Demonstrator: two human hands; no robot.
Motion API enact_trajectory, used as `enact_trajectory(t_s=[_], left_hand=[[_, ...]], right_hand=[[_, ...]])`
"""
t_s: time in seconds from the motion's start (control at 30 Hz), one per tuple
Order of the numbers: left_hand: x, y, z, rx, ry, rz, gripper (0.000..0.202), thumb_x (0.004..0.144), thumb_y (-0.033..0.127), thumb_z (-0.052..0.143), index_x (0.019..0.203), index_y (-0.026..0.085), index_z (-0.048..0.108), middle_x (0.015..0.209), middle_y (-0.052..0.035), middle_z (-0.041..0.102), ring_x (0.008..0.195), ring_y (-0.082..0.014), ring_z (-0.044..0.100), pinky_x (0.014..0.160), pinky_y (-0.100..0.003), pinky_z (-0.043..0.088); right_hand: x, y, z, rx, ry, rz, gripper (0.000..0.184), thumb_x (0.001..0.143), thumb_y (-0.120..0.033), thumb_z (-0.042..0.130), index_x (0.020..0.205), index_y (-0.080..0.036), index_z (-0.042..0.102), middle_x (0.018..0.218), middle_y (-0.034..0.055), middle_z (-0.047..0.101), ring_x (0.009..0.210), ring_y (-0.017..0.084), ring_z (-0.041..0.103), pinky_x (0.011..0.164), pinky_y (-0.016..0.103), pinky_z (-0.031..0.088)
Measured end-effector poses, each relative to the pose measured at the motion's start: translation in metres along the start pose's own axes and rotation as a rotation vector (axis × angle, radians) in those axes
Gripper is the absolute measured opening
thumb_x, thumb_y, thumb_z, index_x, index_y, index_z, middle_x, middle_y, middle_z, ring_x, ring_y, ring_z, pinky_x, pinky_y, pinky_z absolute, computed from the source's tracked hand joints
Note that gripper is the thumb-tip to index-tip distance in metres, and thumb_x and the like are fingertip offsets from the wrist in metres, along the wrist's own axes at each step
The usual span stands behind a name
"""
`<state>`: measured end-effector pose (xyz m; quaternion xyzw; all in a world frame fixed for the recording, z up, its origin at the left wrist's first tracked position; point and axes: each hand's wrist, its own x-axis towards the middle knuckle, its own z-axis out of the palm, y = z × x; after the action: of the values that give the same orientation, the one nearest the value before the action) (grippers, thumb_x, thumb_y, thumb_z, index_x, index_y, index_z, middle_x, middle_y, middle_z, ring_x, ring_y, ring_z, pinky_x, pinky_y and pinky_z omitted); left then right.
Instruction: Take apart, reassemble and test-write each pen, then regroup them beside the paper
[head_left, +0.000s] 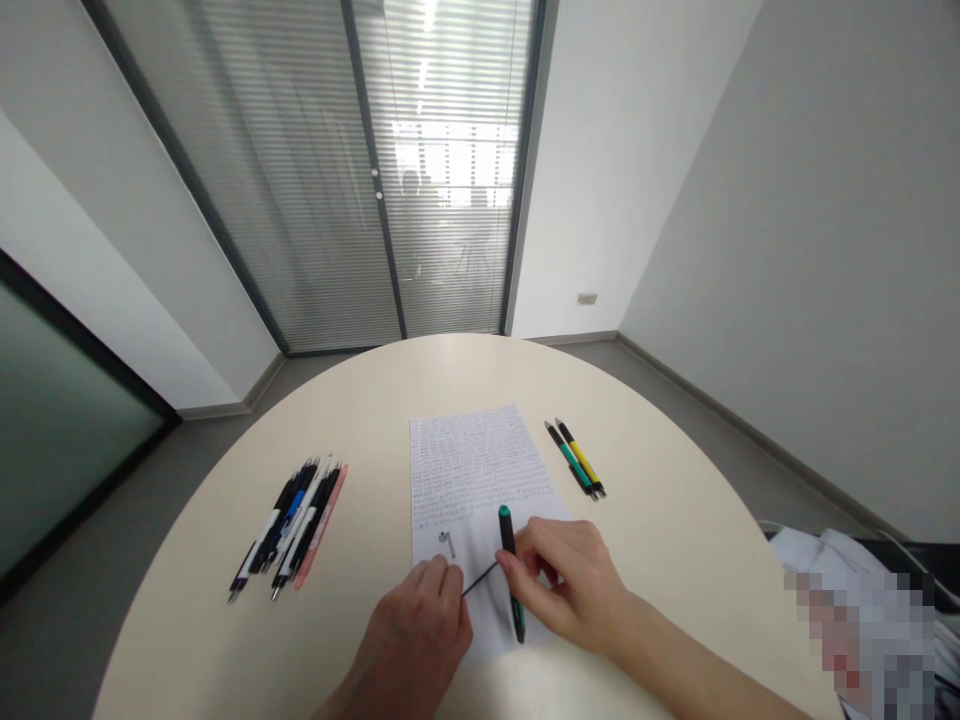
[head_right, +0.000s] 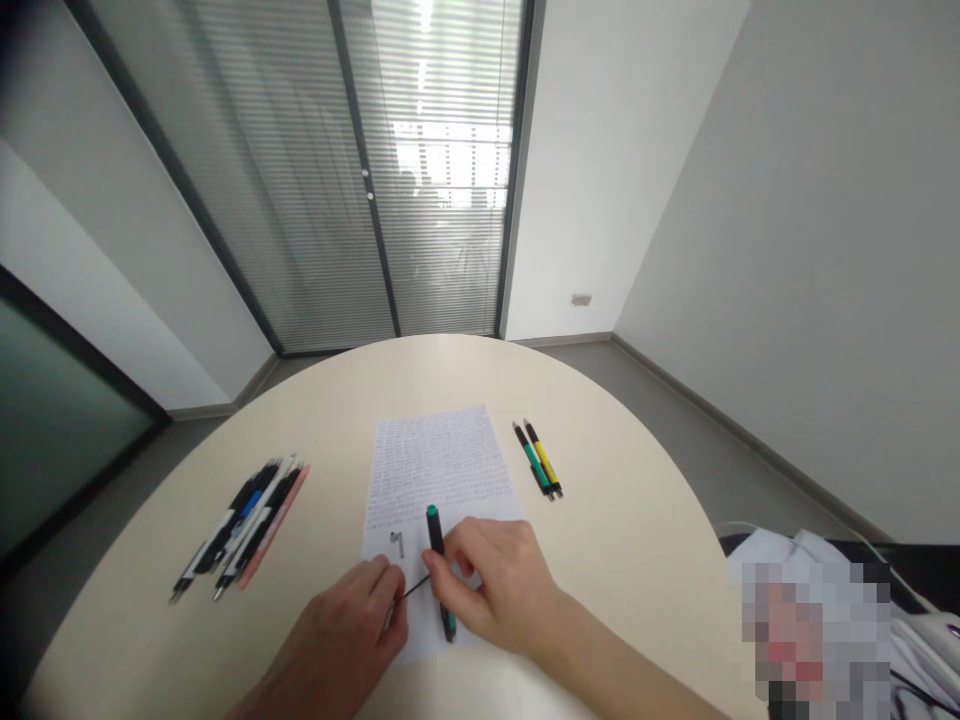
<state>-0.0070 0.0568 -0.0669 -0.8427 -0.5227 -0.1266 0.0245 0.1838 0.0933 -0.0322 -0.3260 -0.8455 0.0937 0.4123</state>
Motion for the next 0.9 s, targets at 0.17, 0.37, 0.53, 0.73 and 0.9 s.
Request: enact_trajectory(t_s=[0.17, 0.37, 0.53, 0.73, 0.9], left_hand=[[0.002, -0.004, 0.004, -0.092, 0.098, 0.049, 0.021, 0.076, 0.0, 0.048, 0.077, 0.018, 0.059, 0.07, -0.0034, 0.064, 0.062, -0.019, 0.064, 0.056, -0.028, 0.052], [0.011, -0.01, -0.015, -0.61, 0.073, -0.087, 0.016, 0.081, 0.008, 0.049, 0.088, 0.019, 0.059, 0.064, 0.0033, 0.062, 0.054, -0.0123, 0.06, 0.054, -0.022, 0.049], [0.018, -0.017, -0.039, -1.147, 0.231, -0.303, 0.018, 0.085, 0.024, 0.058, 0.102, 0.019, 0.061, 0.08, -0.0013, 0.069, 0.069, -0.014, 0.066, 0.06, -0.021, 0.053], [0.018, -0.017, -0.053, -1.463, 0.363, -0.372, 0.007, 0.084, 0.025, 0.066, 0.085, 0.019, 0.063, 0.079, -0.0023, 0.07, 0.066, -0.0119, 0.063, 0.061, -0.019, 0.053], [0.017, -0.016, -0.052, -1.56, 0.287, -0.308, 0.009, 0.083, 0.026, 0.069, 0.082, 0.018, 0.065, 0.078, -0.0031, 0.069, 0.064, -0.0119, 0.061, 0.06, -0.02, 0.052]], right_hand=[[0.002, 0.0, 0.0, 0.026, -0.006, -0.001, 0.019, 0.089, -0.018, 0.054, 0.072, -0.02, 0.045, 0.056, -0.0055, 0.048, 0.046, 0.007, 0.042, 0.048, 0.021, 0.031], [0.001, -0.002, -0.002, 0.033, 0.007, -0.015, 0.021, 0.089, -0.018, 0.053, 0.071, -0.021, 0.044, 0.056, -0.005, 0.048, 0.047, 0.008, 0.043, 0.048, 0.022, 0.03], [0.001, -0.006, -0.001, 0.046, -0.04, -0.04, 0.021, 0.09, -0.02, 0.052, 0.071, -0.021, 0.044, 0.056, -0.0048, 0.049, 0.047, 0.009, 0.045, 0.049, 0.022, 0.03], [0.0, -0.016, 0.006, -0.016, -0.136, -0.12, 0.019, 0.09, -0.023, 0.049, 0.072, -0.02, 0.048, 0.057, -0.0029, 0.053, 0.046, 0.01, 0.045, 0.047, 0.025, 0.027], [-0.002, -0.019, 0.01, -0.055, -0.143, -0.17, 0.017, 0.088, -0.023, 0.05, 0.071, -0.019, 0.05, 0.056, -0.0028, 0.053, 0.045, 0.011, 0.044, 0.047, 0.026, 0.027]])
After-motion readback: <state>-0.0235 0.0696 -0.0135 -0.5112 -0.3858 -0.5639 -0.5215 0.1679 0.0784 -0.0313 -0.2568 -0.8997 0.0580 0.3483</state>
